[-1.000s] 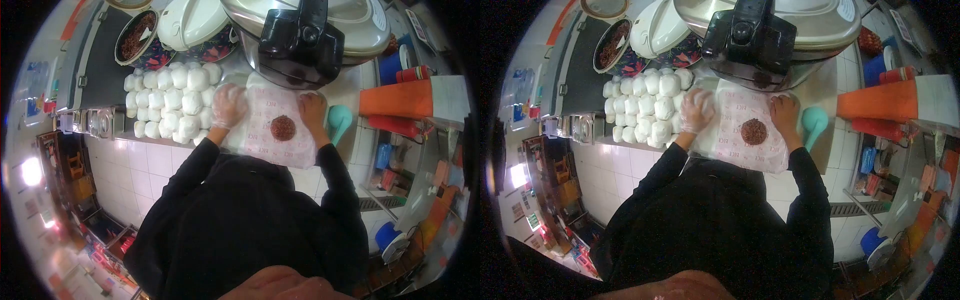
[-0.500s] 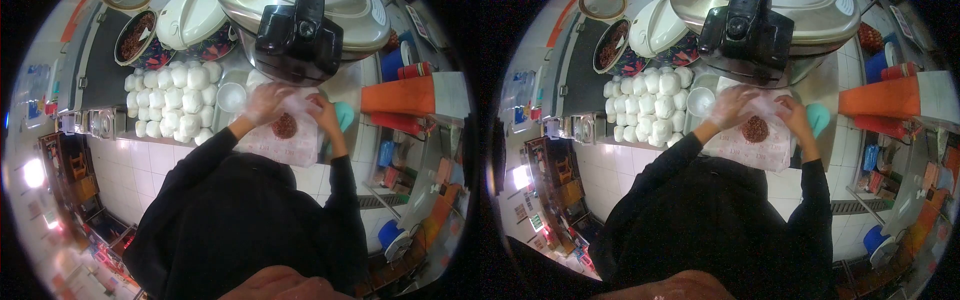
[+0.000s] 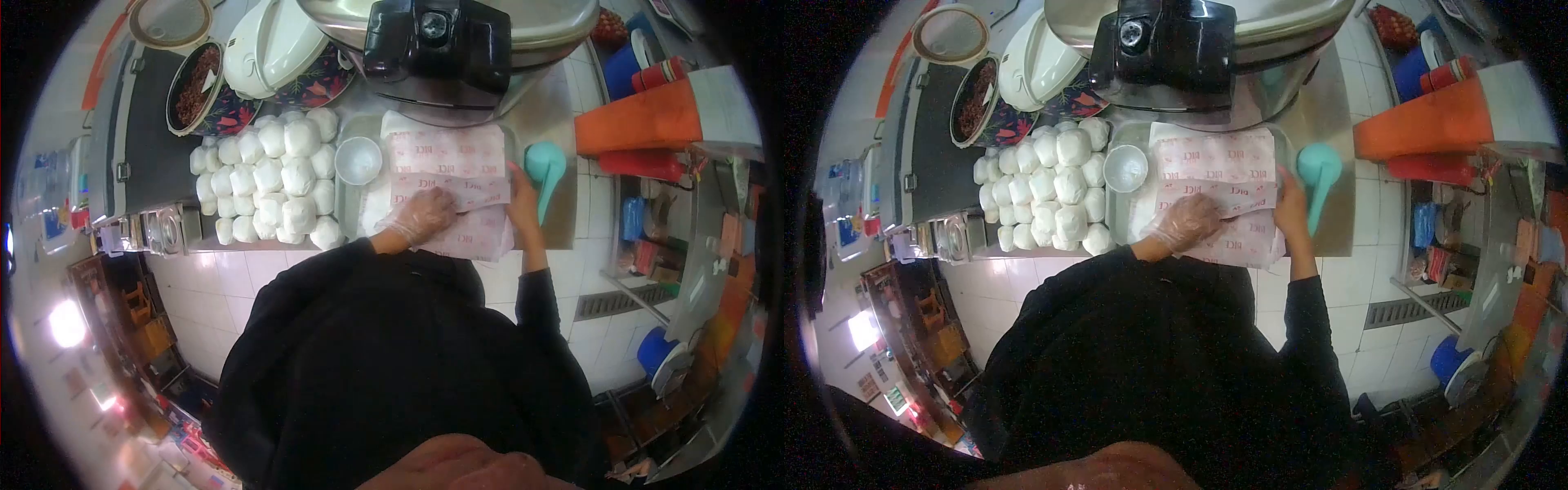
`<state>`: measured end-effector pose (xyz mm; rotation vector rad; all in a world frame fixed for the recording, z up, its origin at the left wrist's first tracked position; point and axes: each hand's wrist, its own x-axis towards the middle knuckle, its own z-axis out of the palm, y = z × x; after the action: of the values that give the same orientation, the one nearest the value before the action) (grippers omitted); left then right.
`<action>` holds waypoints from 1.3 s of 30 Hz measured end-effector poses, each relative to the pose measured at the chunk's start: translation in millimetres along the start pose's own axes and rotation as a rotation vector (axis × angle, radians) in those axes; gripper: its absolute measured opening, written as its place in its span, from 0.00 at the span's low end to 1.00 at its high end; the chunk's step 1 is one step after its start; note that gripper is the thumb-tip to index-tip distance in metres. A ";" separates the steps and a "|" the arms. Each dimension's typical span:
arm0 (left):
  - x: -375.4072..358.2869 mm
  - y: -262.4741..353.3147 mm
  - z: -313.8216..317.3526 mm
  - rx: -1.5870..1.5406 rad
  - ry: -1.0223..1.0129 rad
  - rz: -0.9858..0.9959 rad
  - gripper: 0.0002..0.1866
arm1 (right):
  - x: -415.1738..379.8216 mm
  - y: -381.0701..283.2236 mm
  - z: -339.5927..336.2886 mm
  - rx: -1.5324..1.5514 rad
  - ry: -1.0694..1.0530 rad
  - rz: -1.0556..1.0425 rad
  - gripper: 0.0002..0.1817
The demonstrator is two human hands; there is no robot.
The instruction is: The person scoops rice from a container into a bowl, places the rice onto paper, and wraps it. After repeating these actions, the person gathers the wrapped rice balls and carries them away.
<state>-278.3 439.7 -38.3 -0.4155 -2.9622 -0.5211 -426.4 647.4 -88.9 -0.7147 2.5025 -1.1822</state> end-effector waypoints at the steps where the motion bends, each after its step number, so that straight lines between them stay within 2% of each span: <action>1: -5.5 0.6 -0.2 -0.026 -0.068 -0.042 0.13 | -5.4 1.6 7.6 -0.096 0.073 -0.084 0.42; 3: -7.1 0.8 -3.7 -0.077 -0.132 -0.065 0.17 | -16.9 -1.8 9.7 -0.095 0.061 -0.032 0.47; 4: -3.3 1.7 -10.8 -0.103 -0.128 -0.048 0.18 | -23.2 -32.3 -2.0 0.003 -0.025 0.104 0.49; 6: 3.4 1.3 -19.4 -0.088 -0.137 0.014 0.22 | -36.6 -45.8 -4.9 0.185 -0.058 0.313 0.52; 8: 9.5 -1.5 -21.3 -0.007 -0.164 0.101 0.26 | -50.4 -27.9 10.1 0.353 0.043 0.458 0.57; 10: 4.4 -11.2 -14.6 -0.098 -0.215 0.138 0.31 | -70.3 -29.9 16.1 0.122 0.053 0.181 0.56; 12: -2.9 -14.8 -12.6 -0.148 -0.283 0.159 0.33 | -84.4 -40.2 18.1 0.237 0.001 0.179 0.56; 14: -5.6 -13.1 -20.0 -0.150 -0.365 0.168 0.32 | -83.8 -79.4 4.8 0.700 -0.109 0.443 0.56; 17: -10.2 1.3 -32.1 -0.139 -0.203 0.144 0.26 | -71.9 -104.4 -19.6 1.090 -0.013 0.751 0.54; 20: -14.3 -9.7 10.1 0.092 -0.323 0.197 0.19 | -62.4 -77.6 -14.6 0.453 0.044 0.376 0.50; 22: 0.8 -14.1 5.5 -0.007 -0.445 0.065 0.15 | -42.8 -134.1 -34.9 -0.193 0.114 -0.170 0.46; 24: 16.2 -17.4 -4.9 -0.126 -0.501 -0.017 0.13 | -31.1 -146.2 -38.4 -0.477 -0.048 -0.415 0.42; 26: 38.9 -27.6 -18.6 -0.244 -0.481 -0.045 0.11 | -11.4 -118.7 -23.1 -0.386 -0.412 -0.368 0.38; 29: 69.7 -41.7 -26.3 -0.122 -0.594 -0.111 0.10 | 16.1 -63.5 -18.6 -0.169 -0.577 -0.030 0.32; 32: 78.7 -62.7 -18.8 -0.195 -0.491 -0.121 0.10 | 17.8 -81.2 -37.2 -0.389 -0.510 0.125 0.28; 35: 71.9 -59.8 -20.4 -0.162 -0.407 -0.157 0.09 | -8.7 -101.0 -30.8 -0.615 -0.233 -0.258 0.25; 38: 55.9 -34.8 -26.8 0.018 -0.241 -0.191 0.11 | -39.8 -89.8 5.8 -0.659 -0.243 -0.469 0.27; 39: 40.3 -28.4 -17.4 -0.007 -0.121 -0.084 0.13 | -46.4 -87.6 13.5 -0.691 -0.272 -0.432 0.29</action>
<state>-323.9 418.0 -25.0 -0.3363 -3.1060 -0.5334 -354.0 616.5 -27.1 -1.5241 2.5658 -0.2361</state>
